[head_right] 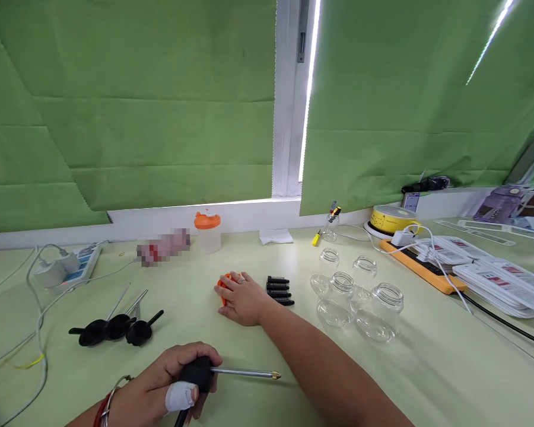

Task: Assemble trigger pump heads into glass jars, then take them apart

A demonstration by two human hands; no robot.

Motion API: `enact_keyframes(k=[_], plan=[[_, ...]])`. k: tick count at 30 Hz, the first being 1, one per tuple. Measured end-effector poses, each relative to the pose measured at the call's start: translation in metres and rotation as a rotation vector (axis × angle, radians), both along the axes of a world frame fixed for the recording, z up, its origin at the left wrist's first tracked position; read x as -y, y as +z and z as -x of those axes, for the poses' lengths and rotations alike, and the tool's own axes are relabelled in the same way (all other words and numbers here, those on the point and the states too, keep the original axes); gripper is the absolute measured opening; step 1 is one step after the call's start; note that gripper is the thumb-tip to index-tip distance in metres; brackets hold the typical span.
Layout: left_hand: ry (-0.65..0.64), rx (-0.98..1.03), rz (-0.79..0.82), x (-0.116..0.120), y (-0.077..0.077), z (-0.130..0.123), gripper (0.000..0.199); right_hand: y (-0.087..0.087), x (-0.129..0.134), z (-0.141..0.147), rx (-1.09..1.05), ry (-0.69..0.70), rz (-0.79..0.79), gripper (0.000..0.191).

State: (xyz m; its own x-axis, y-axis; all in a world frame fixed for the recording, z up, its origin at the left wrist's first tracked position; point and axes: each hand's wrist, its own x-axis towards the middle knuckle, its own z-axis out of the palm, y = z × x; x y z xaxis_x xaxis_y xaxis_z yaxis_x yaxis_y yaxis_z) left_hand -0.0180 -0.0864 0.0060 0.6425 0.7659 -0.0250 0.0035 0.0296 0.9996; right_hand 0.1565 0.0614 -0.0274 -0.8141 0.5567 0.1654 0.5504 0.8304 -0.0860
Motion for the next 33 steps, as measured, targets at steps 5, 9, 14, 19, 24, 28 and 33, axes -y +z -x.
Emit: enact_keyframes(k=[5,9,14,19,24,28,33], plan=[[0.002,0.011,-0.003,-0.001,-0.003,0.001,0.037,0.002,-0.002,-0.001,0.025,-0.011,-0.071,0.061],[0.013,0.099,0.017,-0.001,0.001,-0.001,0.037,0.007,0.012,0.019,0.0,0.023,-0.205,0.064],[0.054,0.192,-0.007,0.004,0.016,0.003,0.034,0.017,0.044,0.089,-0.103,0.211,-0.4,0.062],[0.081,0.198,-0.089,0.002,0.027,0.017,0.033,0.02,0.069,0.166,-0.154,0.334,-0.476,0.053],[0.098,0.2,-0.094,-0.004,0.028,0.023,0.033,0.01,0.066,0.205,-0.042,0.328,-0.383,0.047],[0.1,0.159,-0.098,-0.007,0.025,0.023,0.03,0.006,0.055,0.203,0.019,0.2,-0.277,0.052],[0.104,0.103,-0.108,-0.01,0.021,0.024,0.033,0.006,0.042,0.185,-0.021,0.148,-0.279,0.05]])
